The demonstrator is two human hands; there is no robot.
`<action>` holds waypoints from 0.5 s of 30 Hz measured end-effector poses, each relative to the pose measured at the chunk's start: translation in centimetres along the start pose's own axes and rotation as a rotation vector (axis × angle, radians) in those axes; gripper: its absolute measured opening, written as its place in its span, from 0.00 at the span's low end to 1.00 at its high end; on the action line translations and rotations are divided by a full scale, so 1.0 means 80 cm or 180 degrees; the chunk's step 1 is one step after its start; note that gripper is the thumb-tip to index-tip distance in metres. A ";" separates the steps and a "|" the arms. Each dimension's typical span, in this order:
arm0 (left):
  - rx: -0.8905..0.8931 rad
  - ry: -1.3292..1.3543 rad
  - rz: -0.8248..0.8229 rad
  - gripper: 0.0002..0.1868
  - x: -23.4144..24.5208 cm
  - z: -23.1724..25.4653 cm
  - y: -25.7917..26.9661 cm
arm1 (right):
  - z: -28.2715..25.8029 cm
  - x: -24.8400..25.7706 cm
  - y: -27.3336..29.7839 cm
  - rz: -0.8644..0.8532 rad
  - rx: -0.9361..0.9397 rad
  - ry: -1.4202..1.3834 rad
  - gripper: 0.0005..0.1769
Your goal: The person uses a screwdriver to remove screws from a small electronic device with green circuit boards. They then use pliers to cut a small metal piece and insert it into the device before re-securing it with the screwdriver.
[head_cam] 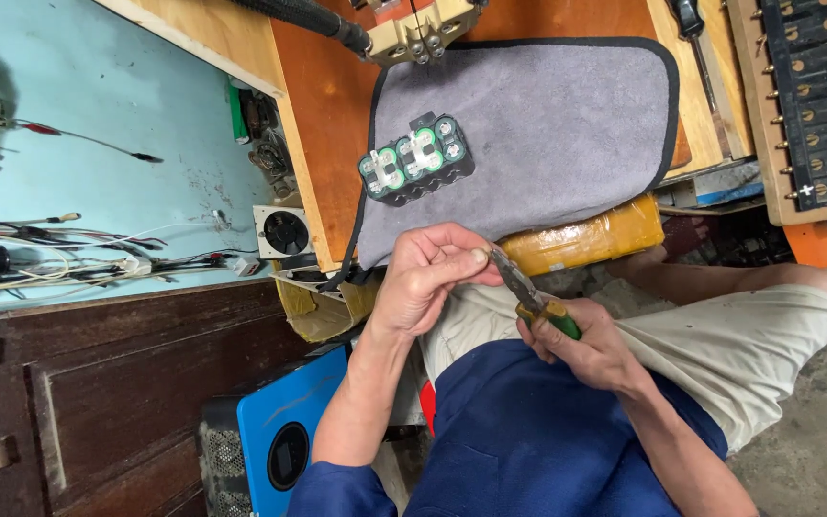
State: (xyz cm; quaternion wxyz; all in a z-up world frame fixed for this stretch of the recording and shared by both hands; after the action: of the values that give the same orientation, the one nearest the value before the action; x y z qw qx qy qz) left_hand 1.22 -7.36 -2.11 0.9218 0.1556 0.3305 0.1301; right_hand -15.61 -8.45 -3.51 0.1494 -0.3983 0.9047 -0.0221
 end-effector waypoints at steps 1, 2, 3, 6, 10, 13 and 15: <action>-0.0031 -0.0056 -0.0054 0.08 -0.003 0.001 0.000 | -0.002 0.001 0.000 0.0096 0.0103 0.0021 0.24; -0.0030 -0.0054 -0.0060 0.08 -0.004 0.002 0.001 | -0.005 0.001 -0.001 0.0099 0.0104 0.0026 0.24; -0.0098 -0.0143 -0.0105 0.08 -0.007 0.005 0.002 | -0.009 0.000 -0.001 0.0107 0.0125 0.0024 0.25; -0.0280 -0.0472 -0.0116 0.08 -0.008 0.015 0.003 | -0.020 0.001 -0.005 0.0074 0.0159 0.0080 0.24; -0.0599 -0.0605 0.0004 0.07 0.008 0.017 0.000 | -0.046 0.028 -0.010 0.0099 0.0247 0.1055 0.14; -0.0482 -0.0361 0.0010 0.09 0.000 0.021 0.012 | -0.060 0.071 0.016 0.0208 0.0127 0.2372 0.07; -0.0585 -0.0311 0.0134 0.09 0.001 0.024 0.013 | -0.111 0.082 0.006 0.0581 0.0085 0.2829 0.08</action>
State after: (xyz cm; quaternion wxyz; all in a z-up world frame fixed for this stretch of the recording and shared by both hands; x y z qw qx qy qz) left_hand 2.34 -6.74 -0.33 0.9442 0.0835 0.2685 0.1714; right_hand -22.66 -13.60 3.22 -0.2471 -0.2667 0.9121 -0.1894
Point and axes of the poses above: each hand's wrist, its own y-axis away from the middle knuckle, its own x-axis out of the back of the hand, z = x × y, the point moved 8 cm from there along -y, towards the middle knuckle, and after that the axes turned 3 degrees about x, right-handed, at the moved point
